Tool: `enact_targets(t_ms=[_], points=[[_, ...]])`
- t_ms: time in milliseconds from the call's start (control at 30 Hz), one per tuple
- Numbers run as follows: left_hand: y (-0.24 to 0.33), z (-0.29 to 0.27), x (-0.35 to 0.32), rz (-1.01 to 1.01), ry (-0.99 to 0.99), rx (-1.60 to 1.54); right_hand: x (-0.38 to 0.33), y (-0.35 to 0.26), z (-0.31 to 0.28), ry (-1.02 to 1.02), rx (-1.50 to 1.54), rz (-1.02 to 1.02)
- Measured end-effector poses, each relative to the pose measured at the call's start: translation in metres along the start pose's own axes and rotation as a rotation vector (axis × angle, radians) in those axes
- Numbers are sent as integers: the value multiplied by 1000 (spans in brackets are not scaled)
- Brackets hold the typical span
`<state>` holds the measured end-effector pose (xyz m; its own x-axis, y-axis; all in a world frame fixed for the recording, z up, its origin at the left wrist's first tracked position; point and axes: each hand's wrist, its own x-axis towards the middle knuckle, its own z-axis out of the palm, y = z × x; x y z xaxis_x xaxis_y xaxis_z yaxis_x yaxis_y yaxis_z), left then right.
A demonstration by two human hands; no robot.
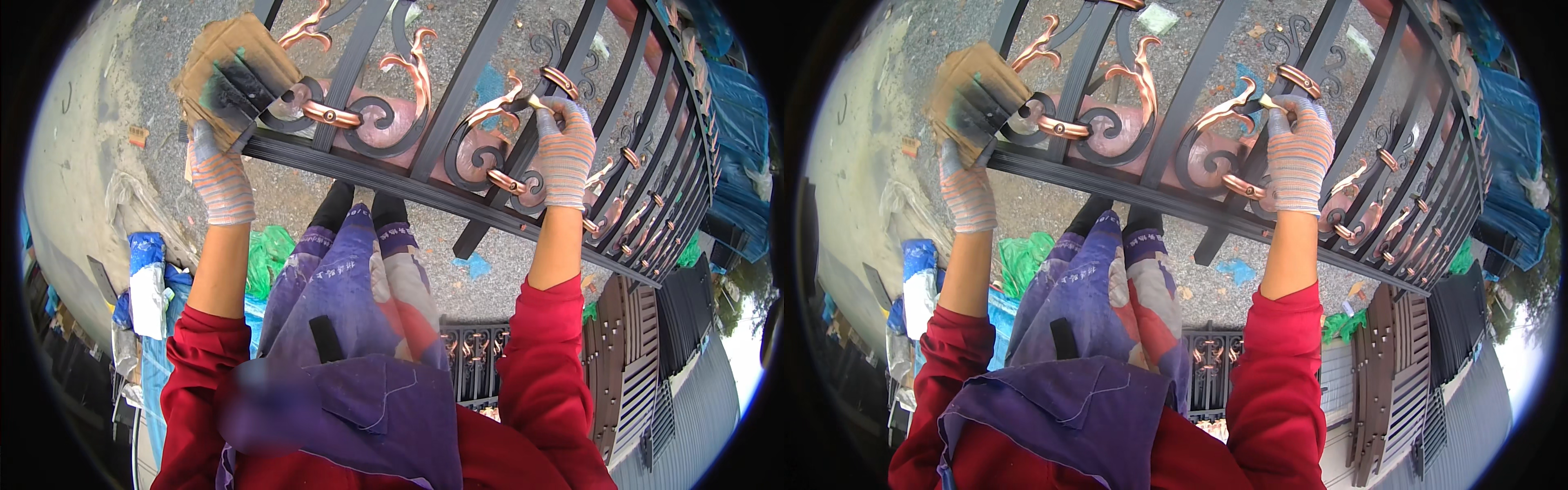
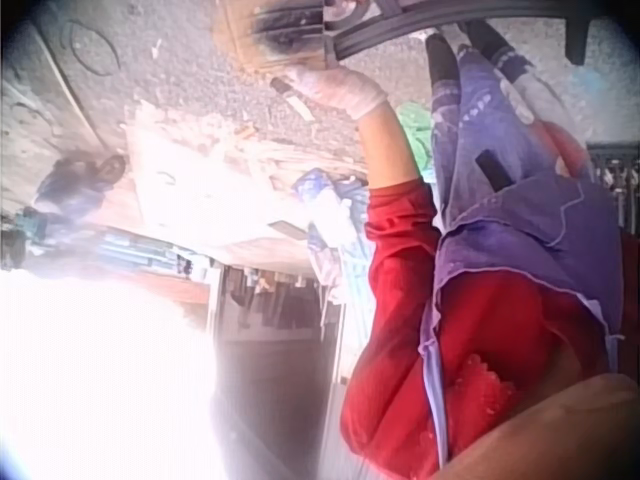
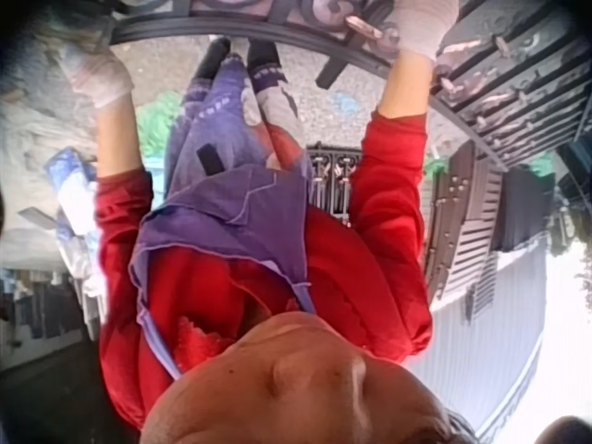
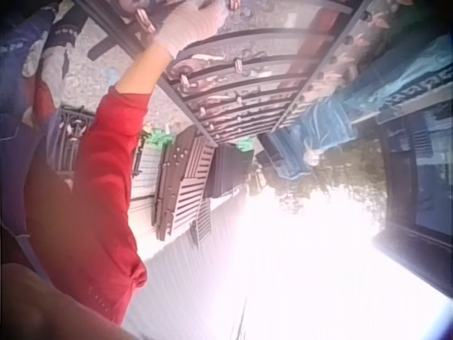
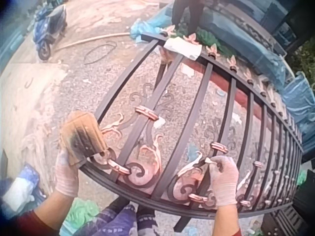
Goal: The person paints decorative metal gate sections with a brush, applying a copper-colored finish to the ornamental details. The person moves along the gate, painting different sections and flipping the gate over to access the other side.
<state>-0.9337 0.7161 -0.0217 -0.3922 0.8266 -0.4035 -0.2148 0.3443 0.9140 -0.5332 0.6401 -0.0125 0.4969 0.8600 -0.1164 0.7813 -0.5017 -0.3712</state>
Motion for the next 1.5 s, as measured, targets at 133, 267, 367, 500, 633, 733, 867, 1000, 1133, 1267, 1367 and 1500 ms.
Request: enact_targets(t_ms=[133,267,367,500,633,733,867,1000,1133,1267,1367,1500], points=[[4,2,-4,-3,-34,-20,-2,6,-4,46,34,44],[1,0,0,-4,-60,-22,5,7,7,14,51,2],[1,0,2,-19,-21,-22,5,5,6,-9,-6,-9],[6,4,-2,-32,-39,-30,-3,0,-4,25,39,20],[6,5,-1,-27,-50,-9,-8,2,5,7,2,-26],[2,-1,3,-16,-33,-20,-6,6,3,105,-33,12],[8,3,-1,-36,-64,-31,-15,-4,2,71,88,-23],[1,-1,1,-12,-47,-67,-23,-12,10,-34,9,-71],[-4,-8,3,4,-61,-67,-19,-13,14,-3,-28,7],[8,3,-5,-4,-77,-63,-20,-20,14,-35,44,17],[7,-1,-2,-29,-123,-95,-16,-24,19,-56,-258,-68],[6,2,-3,-33,-90,-103,-14,-22,13,-72,-234,-50]])
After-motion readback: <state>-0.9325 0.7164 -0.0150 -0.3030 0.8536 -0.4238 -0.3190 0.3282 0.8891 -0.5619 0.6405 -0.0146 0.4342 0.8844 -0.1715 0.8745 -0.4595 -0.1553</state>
